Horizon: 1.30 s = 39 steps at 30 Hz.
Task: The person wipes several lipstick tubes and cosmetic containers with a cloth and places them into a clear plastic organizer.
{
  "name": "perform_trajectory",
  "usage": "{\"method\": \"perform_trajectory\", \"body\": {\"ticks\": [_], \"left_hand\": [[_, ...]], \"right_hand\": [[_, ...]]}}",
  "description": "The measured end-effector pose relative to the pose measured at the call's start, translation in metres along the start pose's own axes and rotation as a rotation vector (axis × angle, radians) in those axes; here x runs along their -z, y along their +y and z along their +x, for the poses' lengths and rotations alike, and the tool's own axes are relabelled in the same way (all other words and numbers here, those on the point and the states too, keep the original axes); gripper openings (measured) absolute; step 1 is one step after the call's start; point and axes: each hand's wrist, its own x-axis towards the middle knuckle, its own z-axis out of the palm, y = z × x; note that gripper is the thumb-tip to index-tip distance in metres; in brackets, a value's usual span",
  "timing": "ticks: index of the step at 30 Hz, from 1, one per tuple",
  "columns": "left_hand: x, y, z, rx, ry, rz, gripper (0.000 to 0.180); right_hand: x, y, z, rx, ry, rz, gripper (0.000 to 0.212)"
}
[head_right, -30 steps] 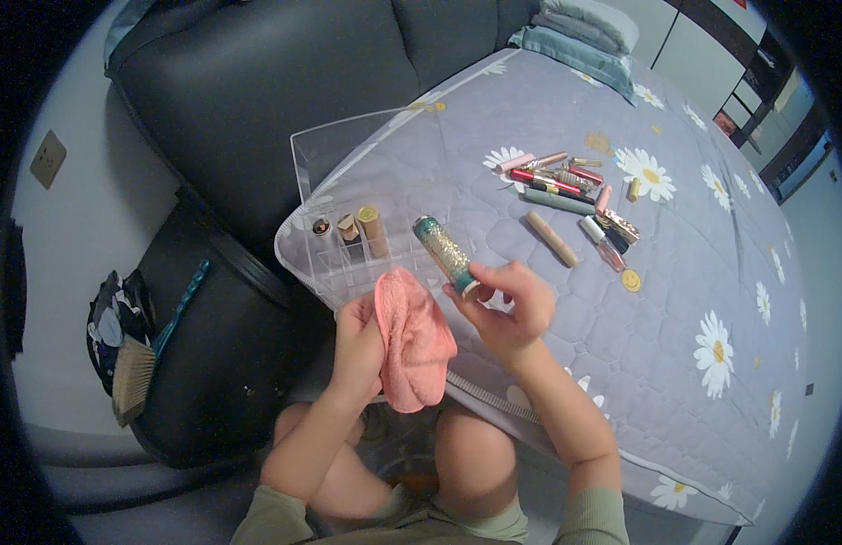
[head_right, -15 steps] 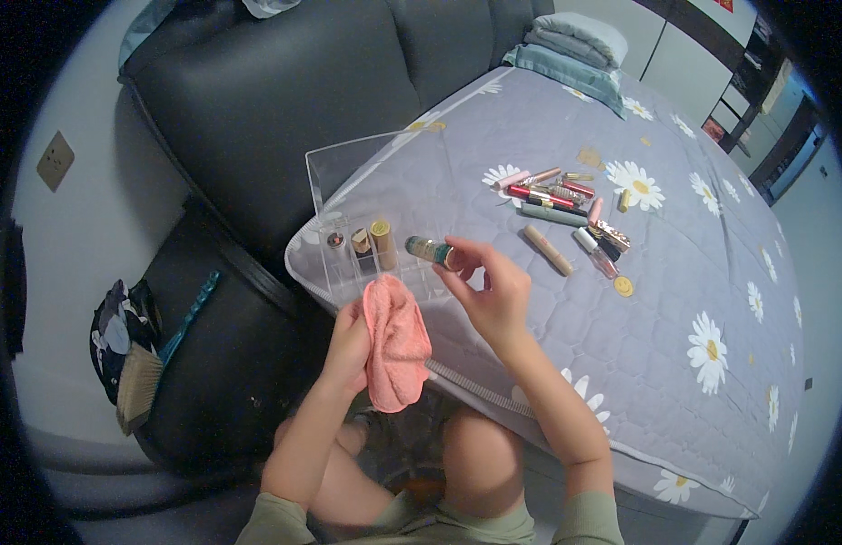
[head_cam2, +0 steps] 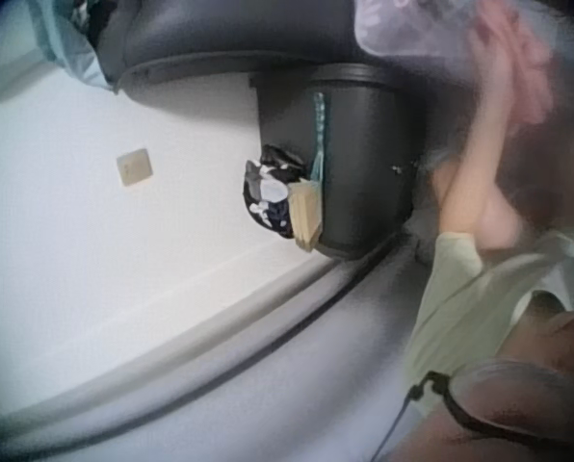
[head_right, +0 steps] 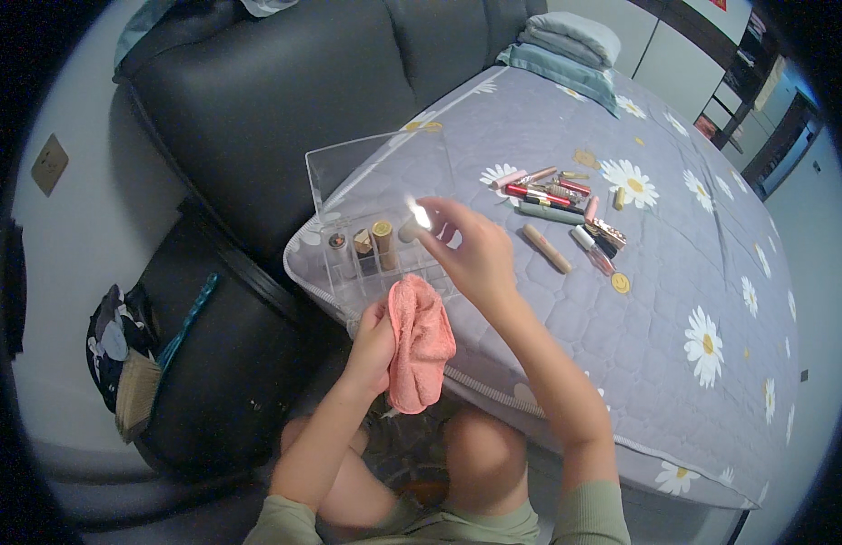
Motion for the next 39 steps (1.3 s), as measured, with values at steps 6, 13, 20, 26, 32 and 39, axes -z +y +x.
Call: {"method": "perform_trajectory", "body": {"ticks": [6, 13, 20, 26, 32, 39], "left_hand": [[0.002, 0.002, 0.000, 0.010, 0.009, -0.009, 0.020], [0.006, 0.003, 0.003, 0.009, 0.010, -0.020, 0.020], [0.007, -0.002, 0.006, 0.010, -0.033, -0.036, 0.018], [0.003, -0.006, 0.011, 0.033, -0.064, -0.017, 0.021], [-0.010, -0.008, 0.013, 0.073, -0.073, 0.003, 0.022], [-0.031, -0.008, 0.018, 0.161, -0.134, -0.010, 0.022]], "right_hand": [[-0.010, -0.001, 0.011, 0.048, -0.056, -0.030, 0.029], [-0.024, 0.002, 0.011, 0.055, -0.071, -0.079, 0.031], [-0.025, 0.001, 0.007, 0.005, -0.113, -0.149, 0.036], [-0.028, 0.014, 0.002, 0.047, -0.110, -0.254, 0.046], [-0.007, 0.014, -0.006, 0.023, -0.017, -0.128, 0.034], [0.037, 0.034, -0.034, -0.015, 0.071, -0.086, 0.022]]}}
